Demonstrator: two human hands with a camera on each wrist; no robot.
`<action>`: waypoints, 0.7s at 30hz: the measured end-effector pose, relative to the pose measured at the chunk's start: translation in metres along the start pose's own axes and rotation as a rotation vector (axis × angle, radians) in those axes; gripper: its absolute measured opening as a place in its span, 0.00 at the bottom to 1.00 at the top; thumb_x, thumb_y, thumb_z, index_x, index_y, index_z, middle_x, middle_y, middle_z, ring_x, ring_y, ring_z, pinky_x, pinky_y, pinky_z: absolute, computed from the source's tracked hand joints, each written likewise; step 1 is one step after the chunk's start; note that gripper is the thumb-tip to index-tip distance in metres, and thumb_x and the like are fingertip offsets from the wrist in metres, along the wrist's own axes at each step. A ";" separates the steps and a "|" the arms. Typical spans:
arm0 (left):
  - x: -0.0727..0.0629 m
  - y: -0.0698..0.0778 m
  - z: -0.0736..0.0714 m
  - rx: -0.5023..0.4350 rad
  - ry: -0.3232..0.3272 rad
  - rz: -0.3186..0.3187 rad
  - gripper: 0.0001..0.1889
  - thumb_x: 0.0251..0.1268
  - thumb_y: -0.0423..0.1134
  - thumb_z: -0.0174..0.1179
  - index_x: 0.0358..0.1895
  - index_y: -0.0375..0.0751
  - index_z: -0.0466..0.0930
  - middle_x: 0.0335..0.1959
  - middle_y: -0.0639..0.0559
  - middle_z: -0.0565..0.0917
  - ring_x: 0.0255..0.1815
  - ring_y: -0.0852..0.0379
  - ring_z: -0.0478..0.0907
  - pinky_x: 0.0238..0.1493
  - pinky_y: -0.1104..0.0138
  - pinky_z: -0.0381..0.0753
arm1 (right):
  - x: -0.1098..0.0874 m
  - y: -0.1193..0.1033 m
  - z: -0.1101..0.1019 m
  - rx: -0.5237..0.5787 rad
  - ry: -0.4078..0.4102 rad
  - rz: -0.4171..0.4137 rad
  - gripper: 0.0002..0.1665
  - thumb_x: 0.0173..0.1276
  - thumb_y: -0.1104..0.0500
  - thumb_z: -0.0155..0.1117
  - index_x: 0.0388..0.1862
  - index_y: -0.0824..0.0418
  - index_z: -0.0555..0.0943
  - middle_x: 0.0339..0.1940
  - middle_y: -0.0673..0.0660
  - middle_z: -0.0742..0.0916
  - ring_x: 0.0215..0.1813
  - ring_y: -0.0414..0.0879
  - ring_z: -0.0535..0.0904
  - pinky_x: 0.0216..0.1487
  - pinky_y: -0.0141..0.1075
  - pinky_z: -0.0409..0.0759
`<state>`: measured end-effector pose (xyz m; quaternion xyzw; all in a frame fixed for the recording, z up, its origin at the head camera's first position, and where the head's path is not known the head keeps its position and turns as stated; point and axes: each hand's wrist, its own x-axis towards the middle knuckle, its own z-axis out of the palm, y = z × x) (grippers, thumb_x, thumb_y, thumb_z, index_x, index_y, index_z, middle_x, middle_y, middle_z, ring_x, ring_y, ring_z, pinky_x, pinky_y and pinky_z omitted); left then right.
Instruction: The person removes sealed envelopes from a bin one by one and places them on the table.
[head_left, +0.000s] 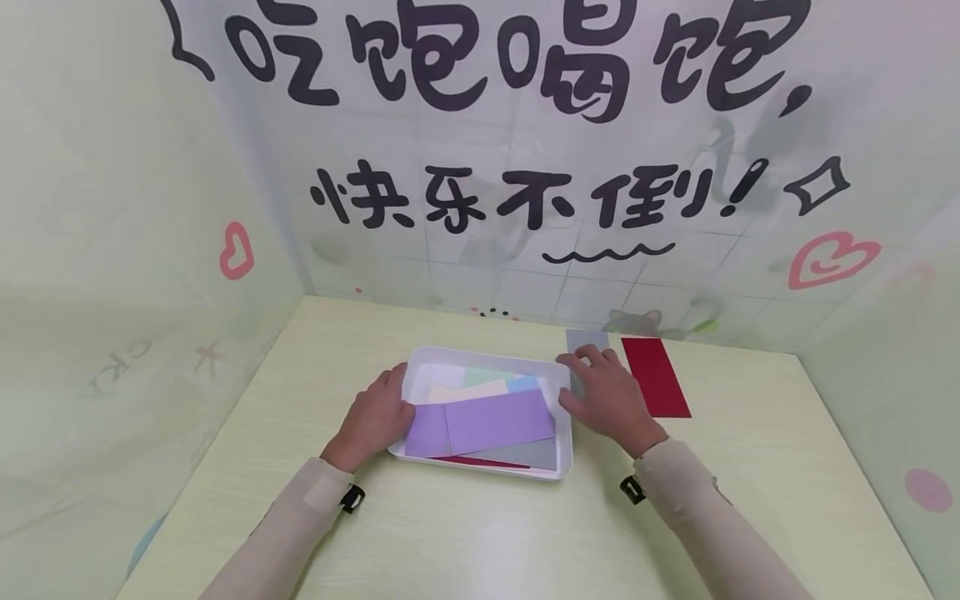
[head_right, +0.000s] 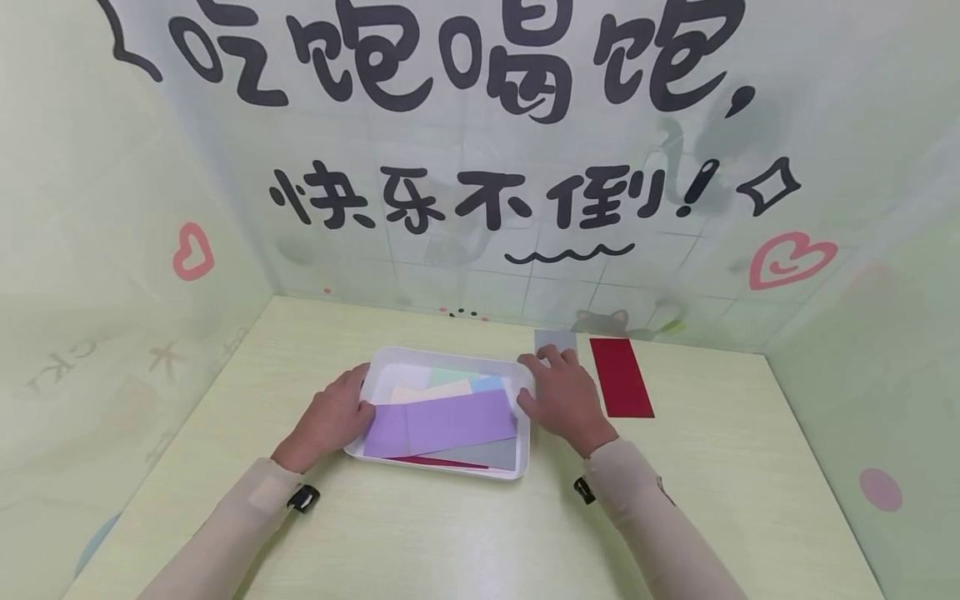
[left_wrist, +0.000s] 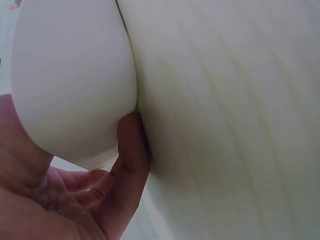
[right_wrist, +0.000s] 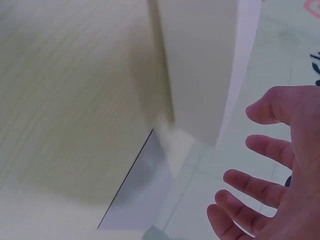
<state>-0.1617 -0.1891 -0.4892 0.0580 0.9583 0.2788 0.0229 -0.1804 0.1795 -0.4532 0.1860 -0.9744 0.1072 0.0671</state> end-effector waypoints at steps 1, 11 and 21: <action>0.000 0.000 0.000 0.003 -0.002 -0.002 0.35 0.73 0.32 0.52 0.82 0.24 0.62 0.66 0.26 0.79 0.50 0.35 0.84 0.57 0.39 0.85 | 0.000 -0.004 0.000 -0.002 -0.005 -0.014 0.29 0.70 0.51 0.70 0.69 0.56 0.85 0.65 0.64 0.83 0.61 0.64 0.78 0.45 0.54 0.89; 0.000 0.000 0.001 0.019 -0.010 -0.011 0.35 0.73 0.32 0.53 0.82 0.25 0.62 0.65 0.27 0.79 0.51 0.35 0.85 0.57 0.39 0.85 | -0.001 -0.035 0.006 0.068 -0.087 -0.206 0.27 0.71 0.52 0.71 0.68 0.54 0.86 0.66 0.59 0.83 0.65 0.60 0.77 0.57 0.53 0.87; 0.000 0.000 0.002 0.019 -0.015 -0.021 0.35 0.74 0.31 0.53 0.82 0.26 0.61 0.66 0.27 0.79 0.51 0.36 0.84 0.57 0.39 0.85 | 0.000 -0.044 0.016 0.151 -0.242 -0.399 0.32 0.64 0.54 0.71 0.69 0.49 0.85 0.76 0.60 0.80 0.77 0.62 0.73 0.66 0.57 0.81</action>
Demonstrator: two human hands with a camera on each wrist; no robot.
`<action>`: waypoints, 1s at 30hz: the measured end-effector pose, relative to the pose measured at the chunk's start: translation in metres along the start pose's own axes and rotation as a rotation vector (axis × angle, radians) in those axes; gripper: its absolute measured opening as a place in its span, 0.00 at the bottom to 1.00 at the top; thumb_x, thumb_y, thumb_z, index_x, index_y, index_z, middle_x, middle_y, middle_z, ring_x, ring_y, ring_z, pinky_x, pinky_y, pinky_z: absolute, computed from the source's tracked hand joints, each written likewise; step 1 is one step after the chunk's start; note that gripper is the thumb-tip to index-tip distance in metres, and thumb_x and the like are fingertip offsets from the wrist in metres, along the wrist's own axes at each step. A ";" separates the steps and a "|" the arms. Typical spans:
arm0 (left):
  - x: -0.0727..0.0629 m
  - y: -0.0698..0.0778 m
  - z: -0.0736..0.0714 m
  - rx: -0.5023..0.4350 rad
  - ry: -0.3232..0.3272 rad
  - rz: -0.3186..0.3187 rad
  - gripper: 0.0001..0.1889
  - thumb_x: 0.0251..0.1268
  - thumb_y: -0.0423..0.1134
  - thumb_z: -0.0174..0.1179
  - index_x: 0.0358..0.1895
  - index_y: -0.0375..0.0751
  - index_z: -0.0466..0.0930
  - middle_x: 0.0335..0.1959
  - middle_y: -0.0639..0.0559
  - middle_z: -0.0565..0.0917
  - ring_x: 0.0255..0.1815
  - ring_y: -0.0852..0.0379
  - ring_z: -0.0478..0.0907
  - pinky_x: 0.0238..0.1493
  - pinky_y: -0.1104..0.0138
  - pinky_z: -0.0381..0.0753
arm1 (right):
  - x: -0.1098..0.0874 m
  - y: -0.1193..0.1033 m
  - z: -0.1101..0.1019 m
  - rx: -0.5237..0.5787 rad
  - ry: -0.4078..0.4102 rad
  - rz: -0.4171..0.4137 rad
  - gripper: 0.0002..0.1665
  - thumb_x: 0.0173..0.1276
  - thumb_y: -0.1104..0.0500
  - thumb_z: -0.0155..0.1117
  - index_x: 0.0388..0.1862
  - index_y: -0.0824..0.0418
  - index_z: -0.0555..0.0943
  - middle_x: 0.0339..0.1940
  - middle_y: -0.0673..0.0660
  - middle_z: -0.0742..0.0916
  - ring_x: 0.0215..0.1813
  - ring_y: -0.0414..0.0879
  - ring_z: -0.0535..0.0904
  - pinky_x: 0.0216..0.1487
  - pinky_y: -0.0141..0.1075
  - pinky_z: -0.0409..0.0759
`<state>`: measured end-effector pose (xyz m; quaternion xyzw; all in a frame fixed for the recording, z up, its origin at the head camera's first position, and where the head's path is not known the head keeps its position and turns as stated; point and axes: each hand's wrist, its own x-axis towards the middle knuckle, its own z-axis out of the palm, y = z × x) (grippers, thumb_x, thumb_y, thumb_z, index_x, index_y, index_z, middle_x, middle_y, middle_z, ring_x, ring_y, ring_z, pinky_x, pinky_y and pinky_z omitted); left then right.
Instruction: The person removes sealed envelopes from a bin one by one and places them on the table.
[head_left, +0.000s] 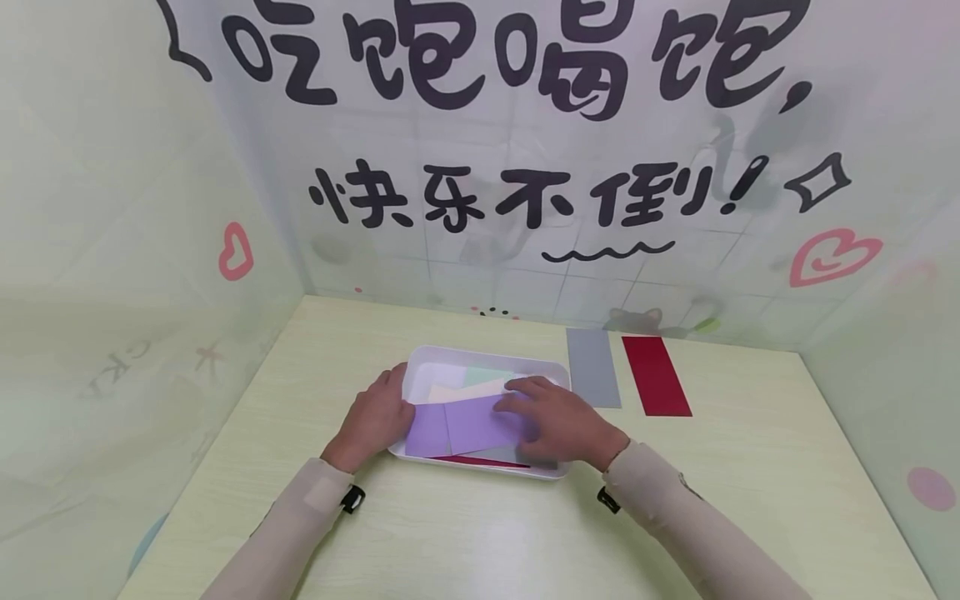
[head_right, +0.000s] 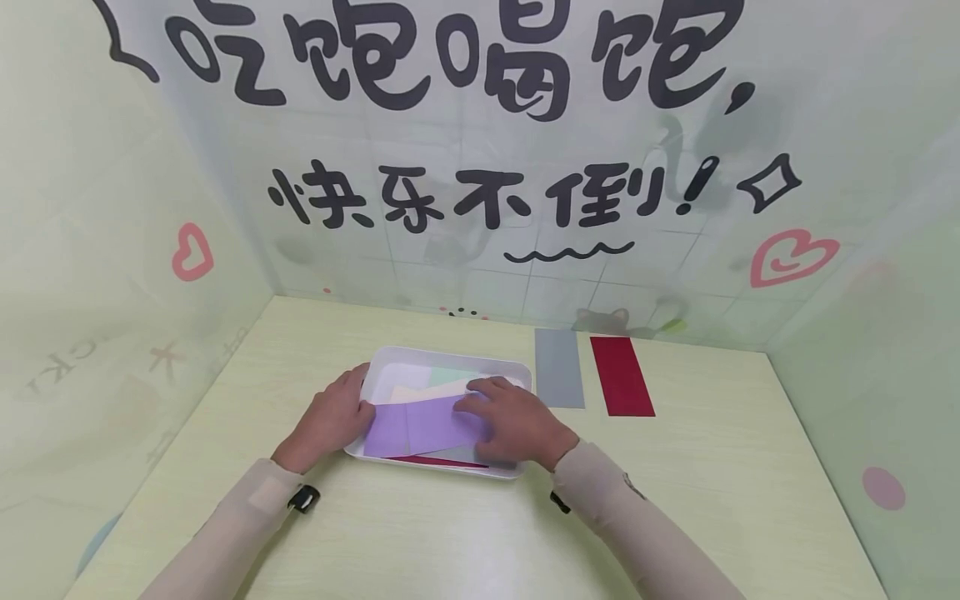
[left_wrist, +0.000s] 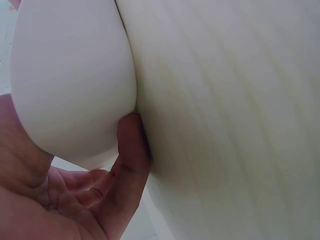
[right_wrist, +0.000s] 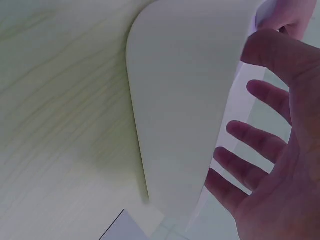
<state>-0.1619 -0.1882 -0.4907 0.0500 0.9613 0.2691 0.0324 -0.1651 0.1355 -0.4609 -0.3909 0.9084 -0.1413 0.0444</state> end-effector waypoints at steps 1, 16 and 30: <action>0.000 0.000 0.000 0.000 0.000 -0.001 0.35 0.74 0.31 0.53 0.82 0.26 0.61 0.66 0.27 0.79 0.51 0.35 0.84 0.57 0.39 0.85 | 0.001 0.000 0.000 0.000 -0.012 -0.009 0.33 0.63 0.54 0.71 0.69 0.49 0.84 0.77 0.60 0.80 0.78 0.62 0.73 0.67 0.58 0.80; -0.001 0.000 0.001 0.005 0.010 0.005 0.35 0.75 0.32 0.54 0.82 0.25 0.61 0.66 0.26 0.78 0.51 0.34 0.85 0.57 0.39 0.85 | 0.006 -0.003 0.006 -0.052 -0.080 -0.068 0.34 0.61 0.57 0.74 0.69 0.49 0.84 0.78 0.61 0.79 0.72 0.62 0.77 0.67 0.57 0.79; 0.000 0.001 0.000 0.018 -0.005 -0.008 0.35 0.74 0.32 0.54 0.83 0.24 0.60 0.68 0.25 0.77 0.51 0.34 0.85 0.58 0.39 0.85 | 0.007 -0.007 -0.005 -0.110 -0.038 -0.109 0.33 0.61 0.52 0.76 0.69 0.46 0.85 0.72 0.57 0.83 0.65 0.58 0.78 0.63 0.53 0.80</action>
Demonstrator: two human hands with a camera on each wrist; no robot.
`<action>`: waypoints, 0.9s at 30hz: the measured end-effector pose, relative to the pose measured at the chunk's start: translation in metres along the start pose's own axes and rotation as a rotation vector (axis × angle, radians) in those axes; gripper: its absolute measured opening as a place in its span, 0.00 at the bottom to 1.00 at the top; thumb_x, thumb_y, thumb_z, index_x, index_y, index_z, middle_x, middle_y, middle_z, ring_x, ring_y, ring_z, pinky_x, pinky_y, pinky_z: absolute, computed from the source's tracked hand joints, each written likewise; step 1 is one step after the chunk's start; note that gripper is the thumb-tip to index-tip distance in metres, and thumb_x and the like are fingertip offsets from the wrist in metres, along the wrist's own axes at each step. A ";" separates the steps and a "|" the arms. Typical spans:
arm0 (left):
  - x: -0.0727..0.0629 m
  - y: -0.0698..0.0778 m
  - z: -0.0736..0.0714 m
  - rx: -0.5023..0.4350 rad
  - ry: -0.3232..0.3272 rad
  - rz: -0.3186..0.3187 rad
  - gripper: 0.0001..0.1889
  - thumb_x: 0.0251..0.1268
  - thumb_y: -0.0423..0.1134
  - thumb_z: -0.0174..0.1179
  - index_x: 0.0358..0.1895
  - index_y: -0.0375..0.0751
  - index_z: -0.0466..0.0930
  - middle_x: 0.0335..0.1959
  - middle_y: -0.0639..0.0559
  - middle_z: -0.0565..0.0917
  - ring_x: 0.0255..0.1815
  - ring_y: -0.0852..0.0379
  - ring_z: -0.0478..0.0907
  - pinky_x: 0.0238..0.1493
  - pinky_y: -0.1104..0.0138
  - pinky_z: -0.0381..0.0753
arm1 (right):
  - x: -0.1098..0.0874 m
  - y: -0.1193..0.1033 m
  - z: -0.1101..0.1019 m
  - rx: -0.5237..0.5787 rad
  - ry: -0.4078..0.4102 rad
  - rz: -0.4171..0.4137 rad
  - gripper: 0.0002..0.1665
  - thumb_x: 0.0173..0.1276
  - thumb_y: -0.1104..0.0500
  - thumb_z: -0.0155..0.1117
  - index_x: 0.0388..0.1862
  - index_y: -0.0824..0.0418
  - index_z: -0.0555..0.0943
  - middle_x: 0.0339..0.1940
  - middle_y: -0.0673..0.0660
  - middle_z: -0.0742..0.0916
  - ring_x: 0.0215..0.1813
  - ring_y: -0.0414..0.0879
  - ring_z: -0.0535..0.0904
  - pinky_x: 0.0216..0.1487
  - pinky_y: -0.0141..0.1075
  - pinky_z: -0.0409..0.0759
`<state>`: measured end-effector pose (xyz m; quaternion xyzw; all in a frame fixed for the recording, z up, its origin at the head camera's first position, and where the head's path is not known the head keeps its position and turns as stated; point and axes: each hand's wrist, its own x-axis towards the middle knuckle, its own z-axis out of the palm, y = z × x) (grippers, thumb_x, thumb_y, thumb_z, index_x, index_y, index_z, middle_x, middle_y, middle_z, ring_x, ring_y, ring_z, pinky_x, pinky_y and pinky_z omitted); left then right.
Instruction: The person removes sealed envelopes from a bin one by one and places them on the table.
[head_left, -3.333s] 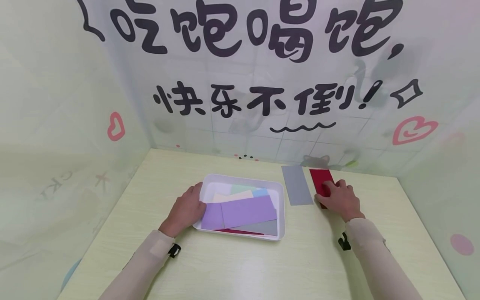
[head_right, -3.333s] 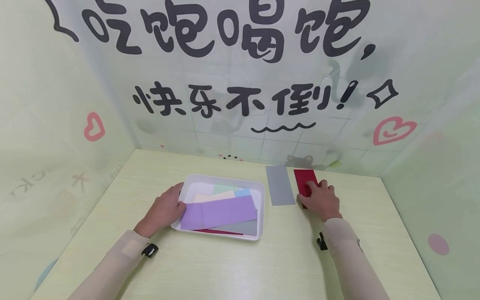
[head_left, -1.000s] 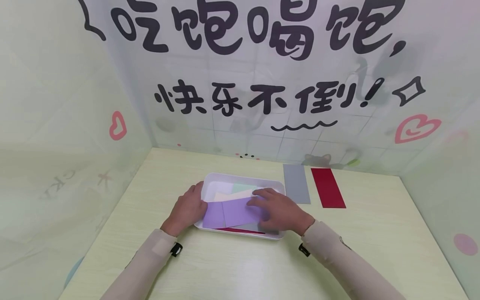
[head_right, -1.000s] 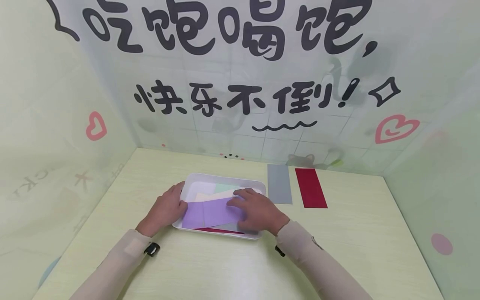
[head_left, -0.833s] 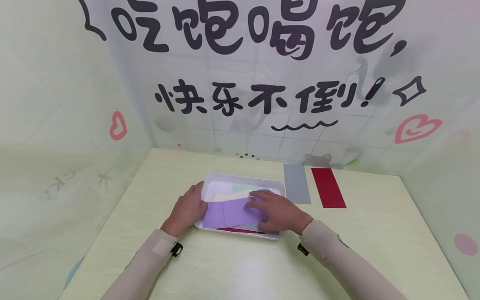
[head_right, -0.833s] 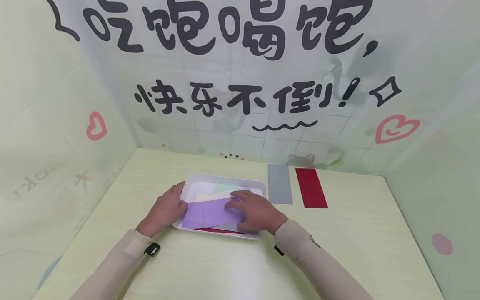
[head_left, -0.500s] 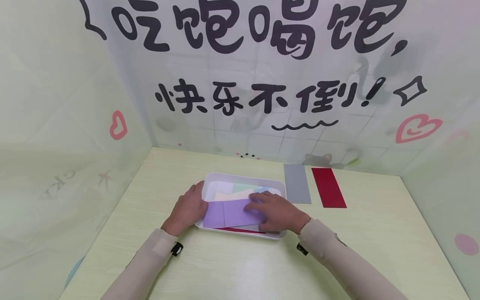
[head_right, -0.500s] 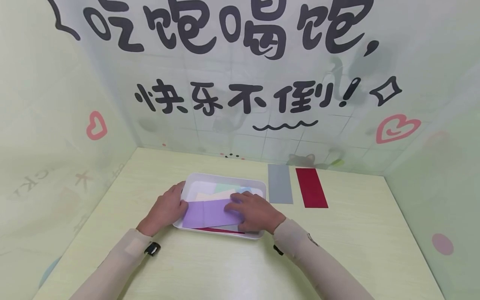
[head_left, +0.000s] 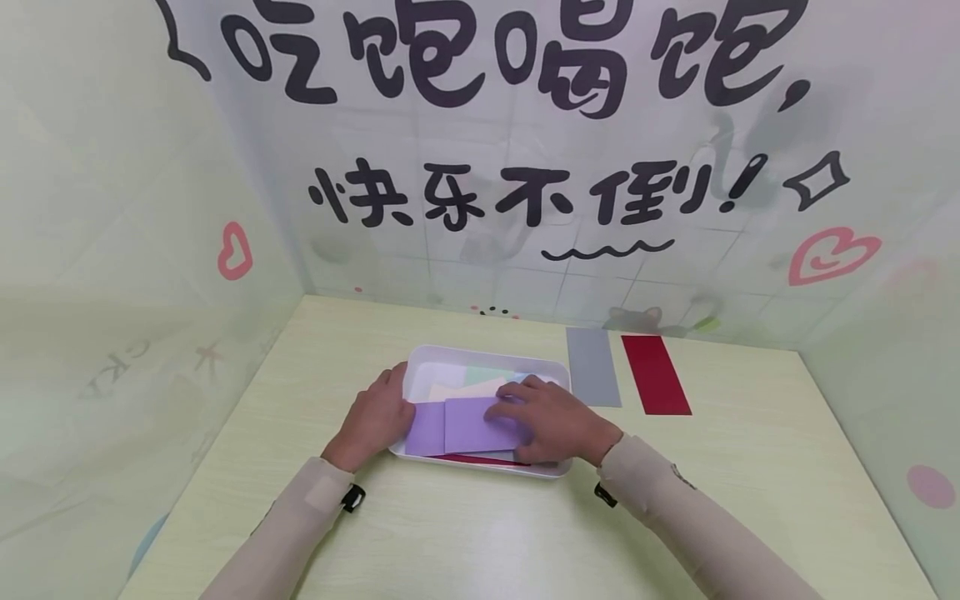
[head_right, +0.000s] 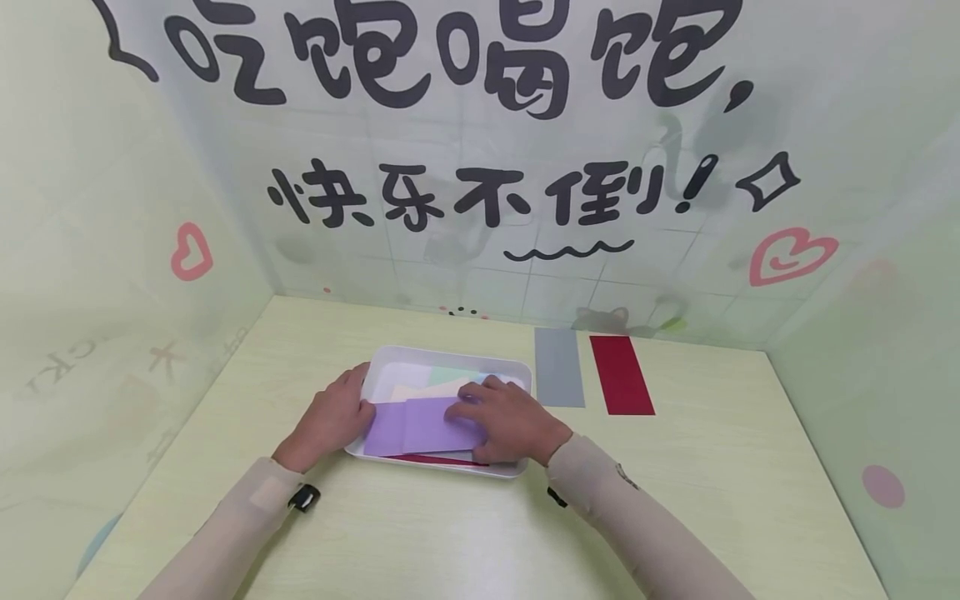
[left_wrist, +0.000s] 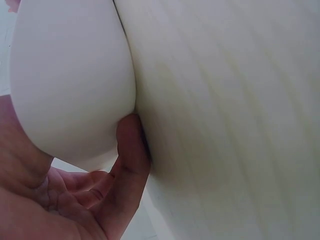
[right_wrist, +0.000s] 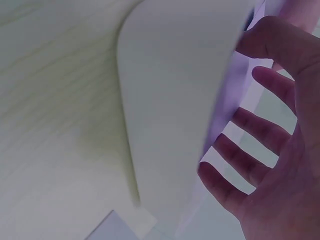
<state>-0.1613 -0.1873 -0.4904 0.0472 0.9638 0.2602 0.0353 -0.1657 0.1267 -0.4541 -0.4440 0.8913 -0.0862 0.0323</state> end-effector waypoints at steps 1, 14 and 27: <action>0.000 0.000 0.000 0.001 -0.001 0.000 0.35 0.74 0.32 0.53 0.83 0.24 0.60 0.68 0.25 0.77 0.51 0.34 0.85 0.58 0.40 0.85 | 0.000 0.000 -0.002 -0.001 0.005 -0.004 0.33 0.61 0.51 0.76 0.68 0.46 0.85 0.72 0.57 0.83 0.65 0.58 0.78 0.62 0.53 0.81; 0.001 -0.001 -0.001 -0.003 -0.001 0.010 0.35 0.75 0.32 0.53 0.82 0.24 0.60 0.67 0.25 0.78 0.49 0.34 0.85 0.58 0.39 0.85 | -0.012 0.012 -0.027 0.004 0.070 0.006 0.31 0.61 0.55 0.72 0.66 0.47 0.85 0.68 0.59 0.83 0.62 0.60 0.79 0.58 0.54 0.83; 0.000 -0.001 -0.001 -0.006 -0.007 -0.001 0.35 0.75 0.32 0.53 0.83 0.23 0.59 0.69 0.25 0.76 0.53 0.34 0.85 0.61 0.39 0.84 | -0.052 0.066 -0.034 0.000 0.063 0.270 0.34 0.60 0.54 0.80 0.67 0.47 0.87 0.67 0.60 0.83 0.63 0.60 0.79 0.58 0.54 0.86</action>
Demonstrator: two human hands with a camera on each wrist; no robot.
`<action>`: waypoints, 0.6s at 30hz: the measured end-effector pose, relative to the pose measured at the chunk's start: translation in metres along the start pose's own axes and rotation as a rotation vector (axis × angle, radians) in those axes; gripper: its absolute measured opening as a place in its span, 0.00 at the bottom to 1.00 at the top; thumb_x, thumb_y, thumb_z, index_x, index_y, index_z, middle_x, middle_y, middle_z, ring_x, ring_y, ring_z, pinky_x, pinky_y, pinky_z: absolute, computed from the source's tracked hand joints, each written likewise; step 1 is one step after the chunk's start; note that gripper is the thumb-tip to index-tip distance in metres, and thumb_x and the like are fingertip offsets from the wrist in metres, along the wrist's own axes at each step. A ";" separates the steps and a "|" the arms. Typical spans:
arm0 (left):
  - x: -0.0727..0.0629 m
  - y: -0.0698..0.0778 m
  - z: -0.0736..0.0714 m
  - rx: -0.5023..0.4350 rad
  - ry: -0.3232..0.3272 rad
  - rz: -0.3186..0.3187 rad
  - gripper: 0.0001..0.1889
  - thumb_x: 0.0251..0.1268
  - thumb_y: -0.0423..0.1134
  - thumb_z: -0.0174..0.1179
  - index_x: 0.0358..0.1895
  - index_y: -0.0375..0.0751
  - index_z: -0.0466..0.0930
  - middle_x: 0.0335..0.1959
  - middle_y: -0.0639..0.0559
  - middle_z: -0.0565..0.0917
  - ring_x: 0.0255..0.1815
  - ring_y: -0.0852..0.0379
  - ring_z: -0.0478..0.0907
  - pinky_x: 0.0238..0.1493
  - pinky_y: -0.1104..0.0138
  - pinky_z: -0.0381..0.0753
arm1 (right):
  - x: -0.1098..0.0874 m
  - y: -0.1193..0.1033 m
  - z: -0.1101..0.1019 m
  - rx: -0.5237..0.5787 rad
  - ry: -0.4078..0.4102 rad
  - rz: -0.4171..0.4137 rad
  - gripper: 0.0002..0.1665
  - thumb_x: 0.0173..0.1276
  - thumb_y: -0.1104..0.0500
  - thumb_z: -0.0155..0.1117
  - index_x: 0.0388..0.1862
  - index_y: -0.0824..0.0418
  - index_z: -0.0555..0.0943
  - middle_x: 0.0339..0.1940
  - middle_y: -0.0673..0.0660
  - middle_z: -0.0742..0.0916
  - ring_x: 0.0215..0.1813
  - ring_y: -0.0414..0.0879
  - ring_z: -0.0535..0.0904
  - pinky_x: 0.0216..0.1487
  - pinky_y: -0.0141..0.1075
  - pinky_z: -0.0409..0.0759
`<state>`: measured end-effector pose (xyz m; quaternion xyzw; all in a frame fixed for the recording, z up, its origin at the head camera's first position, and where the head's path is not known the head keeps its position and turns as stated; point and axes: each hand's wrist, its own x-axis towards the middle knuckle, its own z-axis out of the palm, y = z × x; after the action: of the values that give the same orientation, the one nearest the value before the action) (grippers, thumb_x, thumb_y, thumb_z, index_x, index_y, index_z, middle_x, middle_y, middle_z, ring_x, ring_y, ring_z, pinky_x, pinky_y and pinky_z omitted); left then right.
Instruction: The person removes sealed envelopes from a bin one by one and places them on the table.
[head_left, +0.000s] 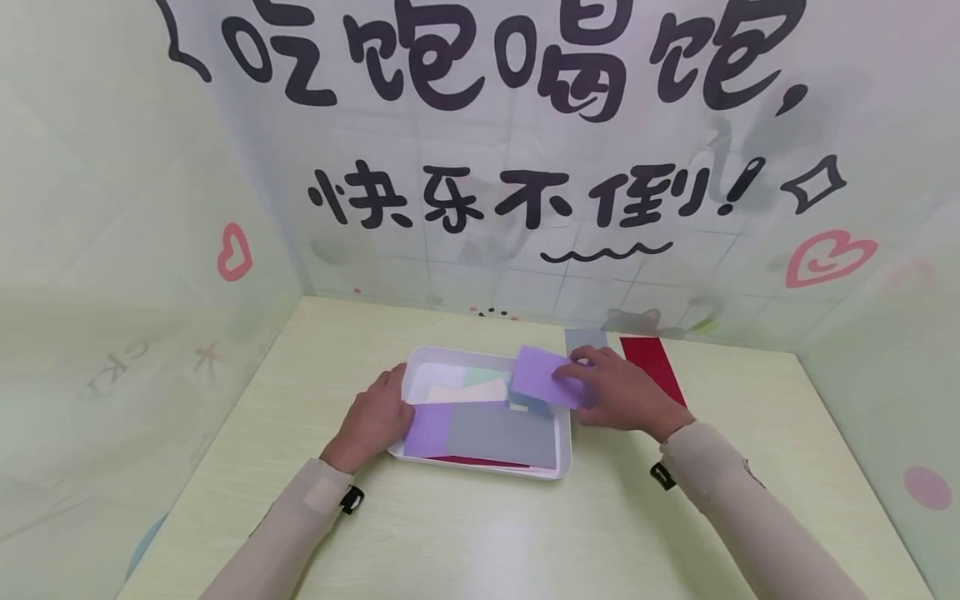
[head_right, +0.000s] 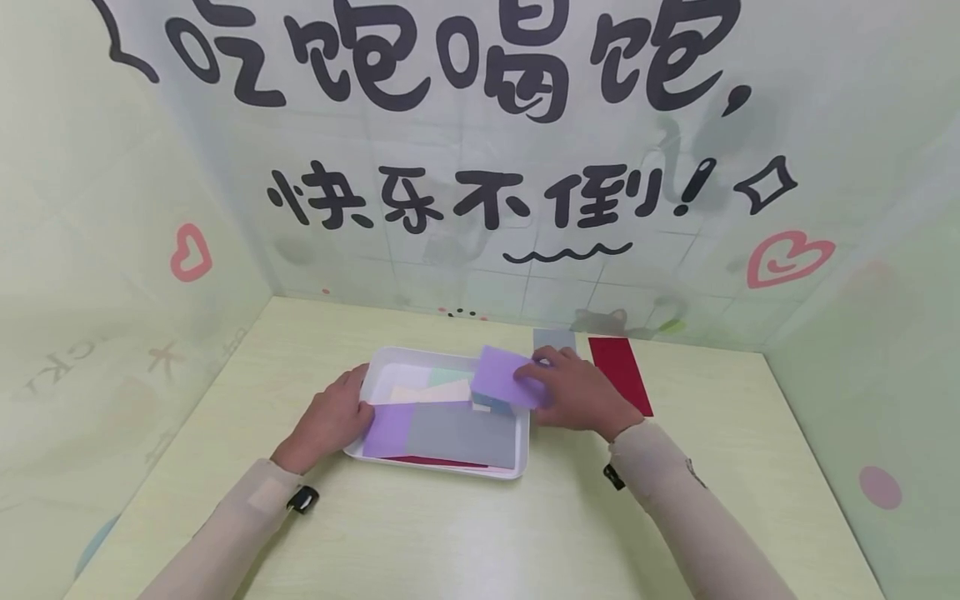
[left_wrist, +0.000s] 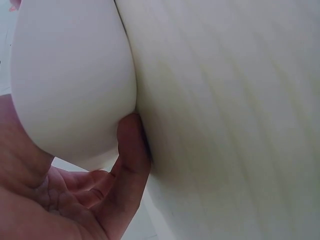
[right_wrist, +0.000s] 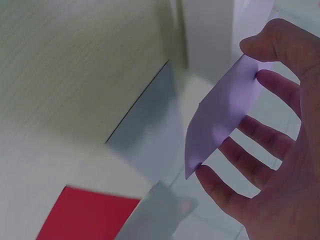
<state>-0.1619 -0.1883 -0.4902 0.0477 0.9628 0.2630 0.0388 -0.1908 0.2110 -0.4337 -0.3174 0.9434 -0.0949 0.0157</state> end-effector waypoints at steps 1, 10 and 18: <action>0.000 -0.001 0.000 -0.001 -0.001 -0.002 0.35 0.76 0.32 0.52 0.83 0.24 0.59 0.70 0.25 0.76 0.53 0.34 0.85 0.61 0.39 0.83 | -0.003 0.006 -0.001 0.006 0.004 0.026 0.34 0.60 0.55 0.80 0.67 0.47 0.87 0.67 0.61 0.83 0.63 0.60 0.79 0.58 0.54 0.85; 0.000 -0.002 0.001 -0.004 0.003 0.002 0.35 0.75 0.32 0.52 0.83 0.24 0.60 0.69 0.25 0.77 0.49 0.35 0.84 0.59 0.39 0.84 | -0.034 0.065 -0.003 0.053 0.034 0.221 0.33 0.60 0.55 0.74 0.68 0.51 0.86 0.65 0.62 0.81 0.61 0.64 0.77 0.45 0.63 0.85; 0.000 -0.002 0.000 -0.003 -0.001 0.006 0.35 0.75 0.32 0.52 0.83 0.24 0.59 0.69 0.26 0.76 0.47 0.36 0.84 0.58 0.39 0.85 | -0.065 0.108 -0.002 0.098 -0.003 0.401 0.34 0.65 0.53 0.71 0.71 0.57 0.83 0.69 0.73 0.77 0.64 0.73 0.74 0.48 0.70 0.82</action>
<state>-0.1620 -0.1898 -0.4916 0.0505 0.9623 0.2644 0.0384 -0.2039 0.3350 -0.4541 -0.1223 0.9819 -0.1353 0.0511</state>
